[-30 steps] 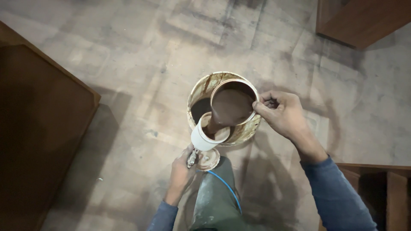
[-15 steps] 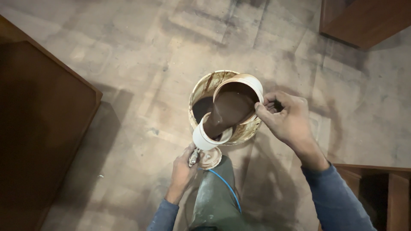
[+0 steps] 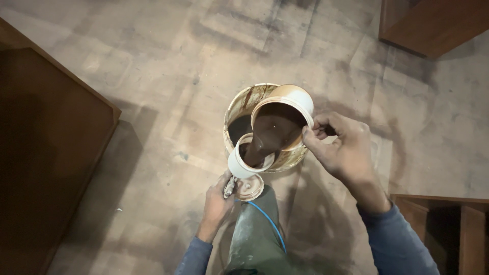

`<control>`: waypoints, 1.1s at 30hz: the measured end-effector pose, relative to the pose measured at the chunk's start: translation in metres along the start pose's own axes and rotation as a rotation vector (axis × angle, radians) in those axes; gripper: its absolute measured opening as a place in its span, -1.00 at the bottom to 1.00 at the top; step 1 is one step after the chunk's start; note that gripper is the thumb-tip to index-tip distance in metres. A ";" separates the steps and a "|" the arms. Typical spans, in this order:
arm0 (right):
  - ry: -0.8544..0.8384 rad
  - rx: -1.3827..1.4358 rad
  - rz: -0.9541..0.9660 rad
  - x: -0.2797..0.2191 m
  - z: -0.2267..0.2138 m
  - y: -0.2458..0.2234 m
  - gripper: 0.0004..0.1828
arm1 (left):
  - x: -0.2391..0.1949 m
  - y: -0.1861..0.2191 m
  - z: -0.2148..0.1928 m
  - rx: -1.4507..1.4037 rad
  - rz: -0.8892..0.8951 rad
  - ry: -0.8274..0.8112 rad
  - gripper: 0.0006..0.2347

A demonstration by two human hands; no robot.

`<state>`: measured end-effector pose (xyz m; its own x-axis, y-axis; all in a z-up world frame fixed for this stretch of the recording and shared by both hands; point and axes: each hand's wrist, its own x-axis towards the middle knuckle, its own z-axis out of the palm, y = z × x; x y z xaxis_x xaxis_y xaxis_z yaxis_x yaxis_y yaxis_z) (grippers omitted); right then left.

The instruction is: The person pours dark wood stain from a large bucket into the cup of a spray gun, then sprays the stain onto wooden cabinet and shelf units, steadying the furniture with the free hand and moving between pieces to coat different surfaces.

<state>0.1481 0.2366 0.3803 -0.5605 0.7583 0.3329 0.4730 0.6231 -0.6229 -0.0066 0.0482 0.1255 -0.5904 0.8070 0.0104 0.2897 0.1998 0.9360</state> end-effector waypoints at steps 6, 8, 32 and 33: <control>0.001 -0.013 -0.037 -0.005 0.004 -0.003 -0.82 | 0.001 -0.005 0.003 -0.013 -0.012 -0.015 -0.56; -0.001 -0.018 -0.048 -0.007 0.005 -0.003 -0.82 | 0.001 -0.012 0.007 -0.007 -0.010 -0.016 -0.54; 0.026 -0.131 -0.195 -0.020 0.019 -0.008 -0.80 | 0.006 0.006 -0.004 -0.076 -0.027 -0.017 -0.64; 0.026 -0.144 -0.196 -0.019 0.020 -0.006 -0.79 | 0.005 0.004 -0.004 -0.099 -0.013 -0.016 -0.60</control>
<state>0.1425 0.2148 0.3635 -0.6345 0.6234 0.4569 0.4495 0.7785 -0.4380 -0.0118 0.0507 0.1305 -0.5815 0.8135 -0.0069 0.2054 0.1550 0.9663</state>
